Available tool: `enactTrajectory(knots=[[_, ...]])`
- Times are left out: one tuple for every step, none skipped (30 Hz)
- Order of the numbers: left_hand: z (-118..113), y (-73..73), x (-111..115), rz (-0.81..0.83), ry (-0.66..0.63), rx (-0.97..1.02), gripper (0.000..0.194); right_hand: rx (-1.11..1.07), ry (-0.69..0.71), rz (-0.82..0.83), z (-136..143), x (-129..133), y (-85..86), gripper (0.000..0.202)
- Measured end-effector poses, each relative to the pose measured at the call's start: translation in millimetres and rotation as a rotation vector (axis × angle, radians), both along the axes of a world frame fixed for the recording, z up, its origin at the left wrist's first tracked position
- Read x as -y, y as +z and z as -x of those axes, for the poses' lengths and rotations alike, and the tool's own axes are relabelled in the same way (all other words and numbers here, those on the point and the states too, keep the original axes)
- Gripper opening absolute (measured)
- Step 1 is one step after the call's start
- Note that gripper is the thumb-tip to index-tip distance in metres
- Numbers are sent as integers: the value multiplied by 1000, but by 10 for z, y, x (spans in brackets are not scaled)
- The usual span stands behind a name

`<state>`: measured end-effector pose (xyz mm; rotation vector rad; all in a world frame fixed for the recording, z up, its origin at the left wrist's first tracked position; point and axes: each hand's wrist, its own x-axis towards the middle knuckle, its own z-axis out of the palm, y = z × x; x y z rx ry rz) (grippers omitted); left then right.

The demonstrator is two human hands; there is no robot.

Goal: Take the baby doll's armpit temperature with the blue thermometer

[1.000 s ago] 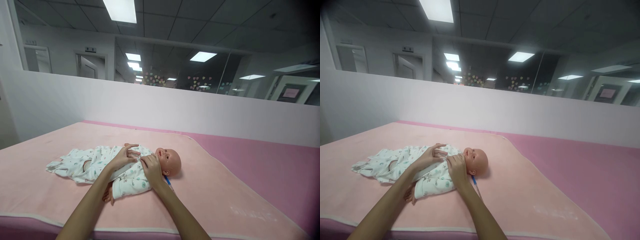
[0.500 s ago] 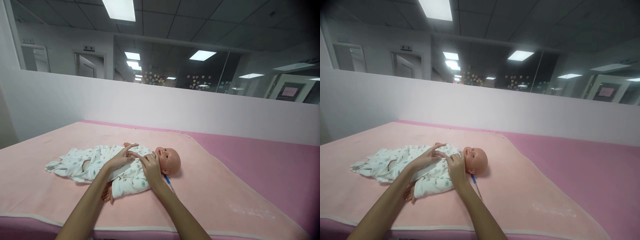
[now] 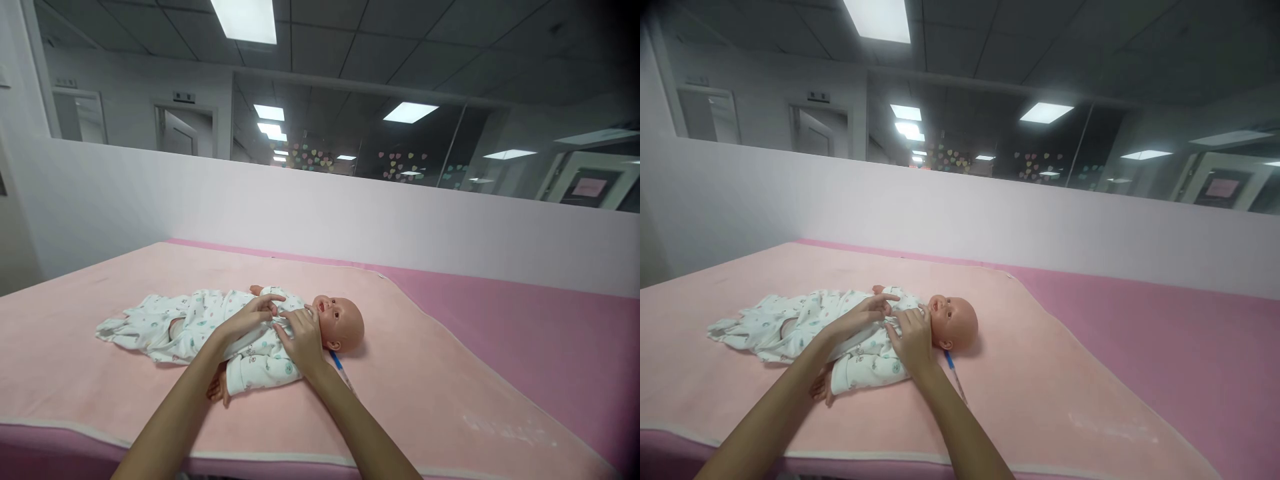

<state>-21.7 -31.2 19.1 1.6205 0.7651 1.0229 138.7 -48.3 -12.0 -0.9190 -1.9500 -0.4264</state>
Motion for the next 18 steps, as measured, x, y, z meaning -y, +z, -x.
enactTrajectory(knots=[[-6, -8, -12, -10, 11, 1, 41, 1, -2, -1, -1, -5, -2, 11], [-13, -19, -26, -24, 27, 1, 39, 2, -2, -1, -2, -11, -6, 11], [-20, -34, -42, -45, 51, -2, 37, 3, -2, -1, -4, -18, -12, 11], [-27, -51, -58, -74, 80, -10, 36, -1, -1, 0, -5, -25, -18, 10], [-31, -68, -73, -111, 116, -25, 35, -9, -1, 0, -7, -32, -26, 10], [-32, -86, -86, -155, 160, -46, 33, -18, -2, 0, -9, -38, -34, 10], [-27, -102, -94, -206, 212, -74, 32, -28, -4, -2, -11, -44, -41, 9], [-18, -116, -97, -257, 267, -107, 30, -37, -8, -5, -12, -47, -47, 10], [-2, -127, -96, -300, 320, -141, 29, -42, -12, -8, -14, -49, -51, 10], [20, -133, -89, -328, 367, -174, 27, -38, -15, -10, -14, -50, -54, 11], [48, -135, -79, -340, 401, -202, 26, -27, -17, -11, -14, -49, -56, 13], [80, -132, -67, -332, 414, -226, 25, -15, -18, -10, -13, -48, -57, 14], [118, -124, -54, -307, 405, -242, 24, -2, -21, -11, -11, -46, -57, 15], [162, -111, -41, -271, 381, -251, 25, 9, -25, -12, -10, -46, -59, 16], [210, -94, -29, -222, 339, -257, 26, 17, -29, -15, -8, -46, -61, 17], [263, -74, -18, -163, 287, -263, 28, 22, -35, -20, -7, -46, -65, 17], [319, -53, -8, -103, 231, -271, 29, 26, -42, -23, -7, -47, -70, 16], [376, -33, 2, -57, 174, -285, 28, 30, -50, -24, -8, -46, -74, 16]])
